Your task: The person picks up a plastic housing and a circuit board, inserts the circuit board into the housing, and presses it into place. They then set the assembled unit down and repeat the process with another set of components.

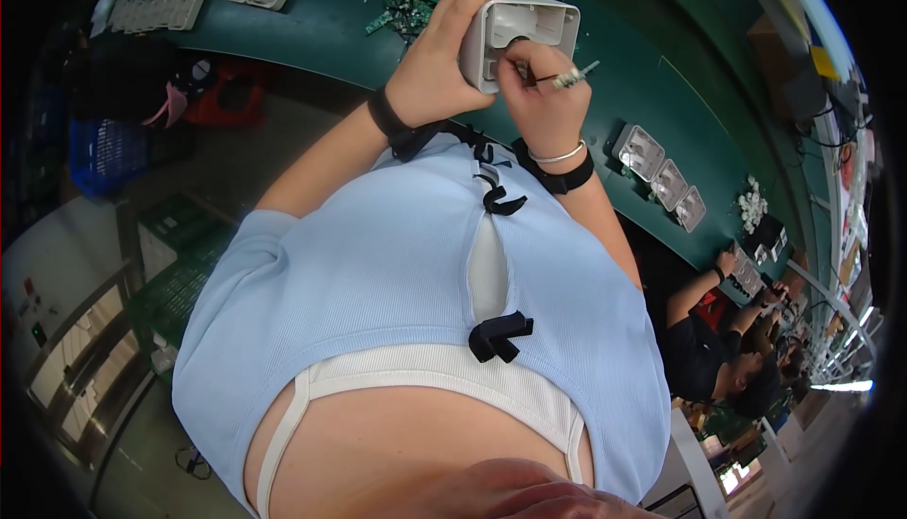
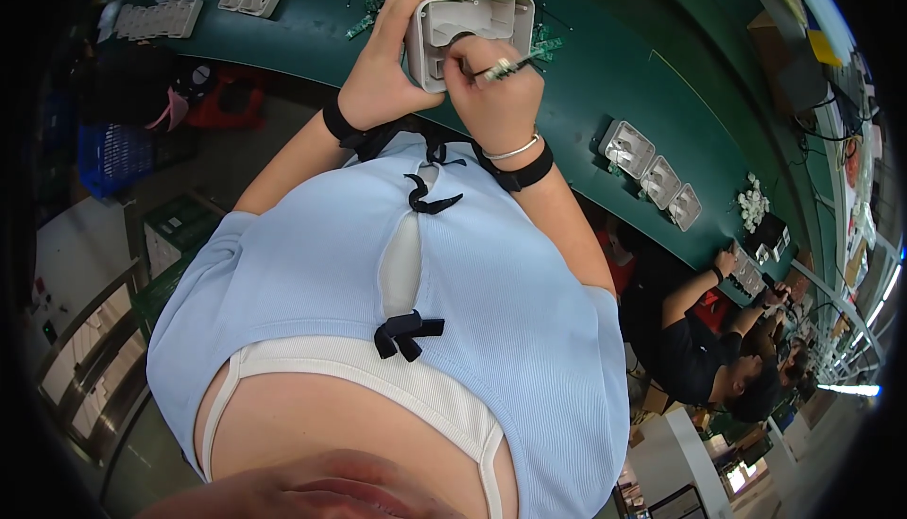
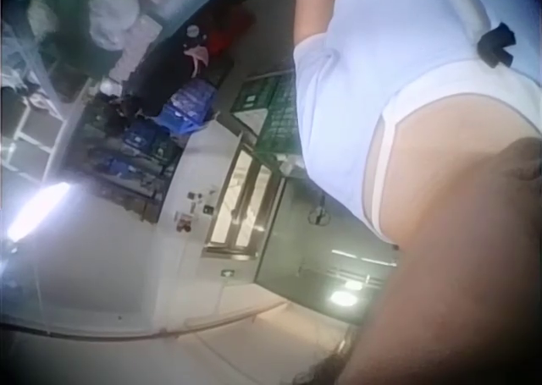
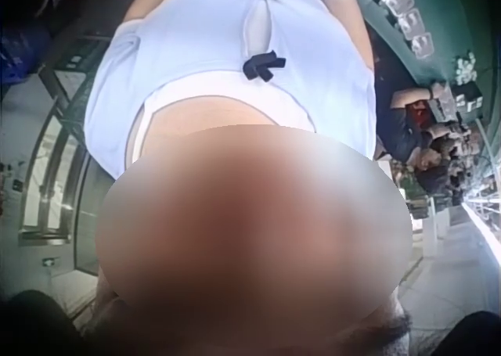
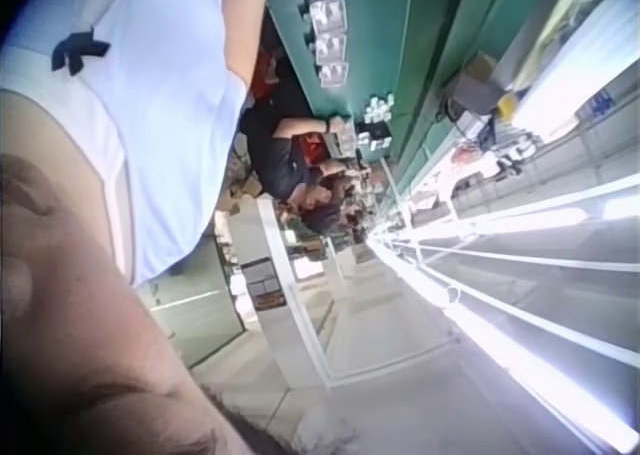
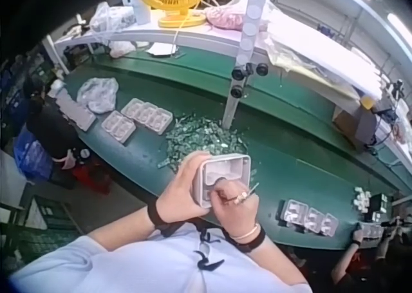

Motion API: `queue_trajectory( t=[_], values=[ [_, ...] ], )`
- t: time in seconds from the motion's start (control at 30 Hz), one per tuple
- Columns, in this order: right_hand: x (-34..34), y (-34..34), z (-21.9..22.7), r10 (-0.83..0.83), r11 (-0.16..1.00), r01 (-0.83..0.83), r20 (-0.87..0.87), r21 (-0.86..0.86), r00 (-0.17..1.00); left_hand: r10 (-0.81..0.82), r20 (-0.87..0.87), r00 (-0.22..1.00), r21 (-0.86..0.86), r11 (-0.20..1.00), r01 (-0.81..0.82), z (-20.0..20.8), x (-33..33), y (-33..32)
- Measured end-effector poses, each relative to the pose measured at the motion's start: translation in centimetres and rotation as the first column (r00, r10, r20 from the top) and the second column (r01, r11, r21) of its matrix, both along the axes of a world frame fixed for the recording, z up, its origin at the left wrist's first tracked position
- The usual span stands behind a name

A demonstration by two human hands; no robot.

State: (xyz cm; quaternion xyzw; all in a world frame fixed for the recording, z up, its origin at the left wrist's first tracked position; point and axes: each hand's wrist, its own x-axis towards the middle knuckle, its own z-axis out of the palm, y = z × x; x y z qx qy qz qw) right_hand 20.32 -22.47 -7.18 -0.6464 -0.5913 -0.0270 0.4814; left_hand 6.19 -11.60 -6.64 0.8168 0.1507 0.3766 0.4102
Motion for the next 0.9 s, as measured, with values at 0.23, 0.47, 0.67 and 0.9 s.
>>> queue_trajectory(
  t=[0.23, 0.47, 0.67, 0.9],
  values=[
    [-0.1, 0.5, 1.2, -0.009, 0.983, 0.035, 0.145, -0.181, 0.989, 0.034, -0.043, 0.998, 0.000, 0.999, -0.034, -0.9, -0.2, 0.5],
    [1.0, 0.5, -0.2, 0.092, 0.993, -0.092, 0.004, -0.071, 0.996, 0.009, -0.147, 0.989, -0.157, 0.987, -0.033, -1.0, -0.9, 0.6],
    [1.0, 0.0, -0.5, -0.020, 0.967, 0.008, -0.047, -0.255, 0.999, 0.012, -0.102, 0.995, 0.025, 1.000, -0.009, -0.7, -0.5, 0.5],
    [2.0, -0.1, -0.6, 0.118, 0.977, -0.111, 0.028, -0.180, 0.993, 0.050, -0.184, 0.982, -0.019, 0.998, -0.054, -1.0, -1.1, 0.7]
  ],
)
